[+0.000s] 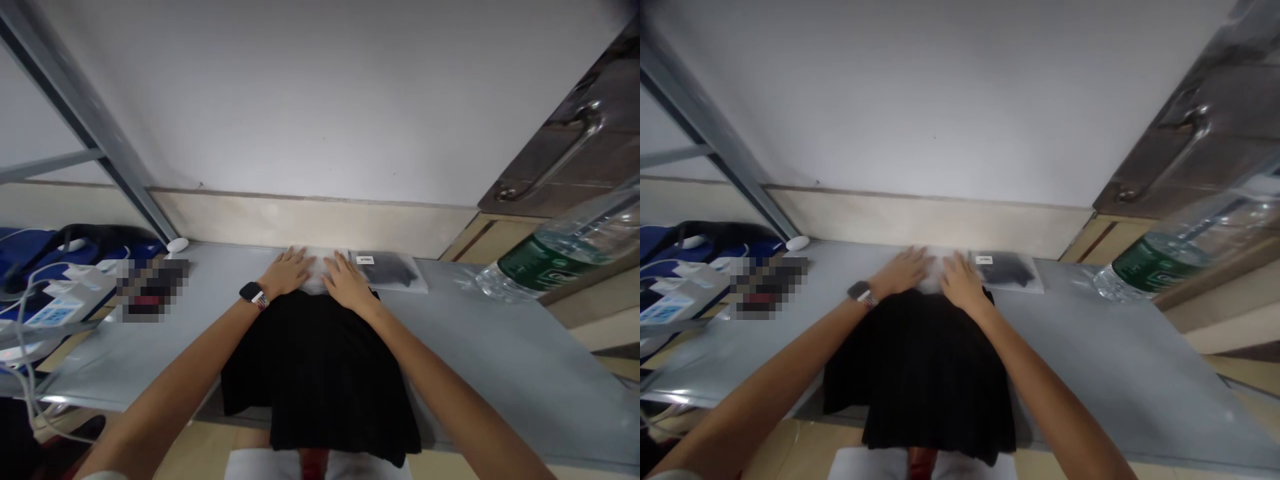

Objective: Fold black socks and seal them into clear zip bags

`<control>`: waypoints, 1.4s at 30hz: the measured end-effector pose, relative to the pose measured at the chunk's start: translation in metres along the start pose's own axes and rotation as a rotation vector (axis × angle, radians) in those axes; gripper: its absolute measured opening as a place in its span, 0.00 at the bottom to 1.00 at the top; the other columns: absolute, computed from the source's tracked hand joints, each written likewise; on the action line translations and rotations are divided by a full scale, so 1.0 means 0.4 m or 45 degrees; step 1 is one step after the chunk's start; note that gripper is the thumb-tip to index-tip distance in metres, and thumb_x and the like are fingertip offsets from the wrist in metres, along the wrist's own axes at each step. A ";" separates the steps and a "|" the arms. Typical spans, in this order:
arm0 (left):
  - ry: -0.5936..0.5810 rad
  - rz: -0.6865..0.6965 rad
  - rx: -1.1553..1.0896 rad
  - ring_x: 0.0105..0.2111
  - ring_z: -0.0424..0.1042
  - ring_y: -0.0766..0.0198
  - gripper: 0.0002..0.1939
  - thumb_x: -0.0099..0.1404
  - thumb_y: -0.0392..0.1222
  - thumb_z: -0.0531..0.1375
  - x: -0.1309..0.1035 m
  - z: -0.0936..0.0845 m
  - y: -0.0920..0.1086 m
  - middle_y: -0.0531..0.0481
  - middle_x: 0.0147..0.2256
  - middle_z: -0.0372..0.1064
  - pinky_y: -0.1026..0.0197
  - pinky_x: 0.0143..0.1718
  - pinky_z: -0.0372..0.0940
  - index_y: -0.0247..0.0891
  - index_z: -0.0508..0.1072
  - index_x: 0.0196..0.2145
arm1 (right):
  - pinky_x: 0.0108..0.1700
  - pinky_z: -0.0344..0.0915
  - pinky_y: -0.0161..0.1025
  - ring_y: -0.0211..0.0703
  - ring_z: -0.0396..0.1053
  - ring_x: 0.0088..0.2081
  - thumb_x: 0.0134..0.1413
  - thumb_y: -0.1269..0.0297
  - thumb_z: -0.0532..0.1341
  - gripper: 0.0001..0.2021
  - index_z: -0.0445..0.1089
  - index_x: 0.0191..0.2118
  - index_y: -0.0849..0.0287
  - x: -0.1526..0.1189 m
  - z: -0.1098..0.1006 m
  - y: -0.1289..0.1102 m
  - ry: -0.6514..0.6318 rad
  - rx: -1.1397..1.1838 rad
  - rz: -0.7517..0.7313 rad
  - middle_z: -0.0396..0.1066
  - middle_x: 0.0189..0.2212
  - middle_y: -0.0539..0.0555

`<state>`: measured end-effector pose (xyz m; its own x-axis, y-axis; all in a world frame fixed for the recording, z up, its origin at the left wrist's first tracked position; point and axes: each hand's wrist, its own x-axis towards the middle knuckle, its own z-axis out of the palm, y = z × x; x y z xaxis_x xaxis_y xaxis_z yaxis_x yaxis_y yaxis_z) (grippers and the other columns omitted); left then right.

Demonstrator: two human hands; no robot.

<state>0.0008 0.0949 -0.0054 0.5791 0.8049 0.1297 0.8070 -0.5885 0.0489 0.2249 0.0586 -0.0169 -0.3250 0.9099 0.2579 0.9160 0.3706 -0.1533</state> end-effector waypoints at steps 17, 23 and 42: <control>0.175 -0.228 -0.517 0.75 0.55 0.44 0.41 0.80 0.66 0.45 -0.071 -0.030 -0.035 0.36 0.76 0.52 0.43 0.74 0.53 0.38 0.49 0.79 | 0.64 0.70 0.61 0.60 0.74 0.59 0.59 0.68 0.59 0.13 0.77 0.48 0.53 -0.096 -0.081 0.220 0.324 0.423 -0.167 0.79 0.54 0.60; 0.292 -0.277 -0.753 0.72 0.60 0.46 0.38 0.78 0.66 0.49 -0.134 -0.050 -0.085 0.37 0.72 0.61 0.42 0.74 0.53 0.37 0.63 0.72 | 0.68 0.65 0.66 0.62 0.71 0.64 0.48 0.74 0.60 0.20 0.78 0.47 0.52 -0.134 -0.047 0.268 0.222 0.391 -0.187 0.78 0.57 0.58; 0.607 -0.234 -1.257 0.55 0.76 0.51 0.23 0.73 0.52 0.61 -0.084 -0.100 -0.041 0.42 0.53 0.77 0.44 0.60 0.68 0.44 0.66 0.61 | 0.54 0.75 0.56 0.58 0.79 0.47 0.72 0.61 0.56 0.14 0.80 0.43 0.54 -0.027 -0.158 0.261 0.757 0.224 -0.110 0.83 0.41 0.61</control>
<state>-0.0366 0.0746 0.0290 0.1854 0.8992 0.3963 0.3069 -0.4362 0.8459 0.3388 0.0758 0.0248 -0.1635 0.6346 0.7554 0.8232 0.5098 -0.2501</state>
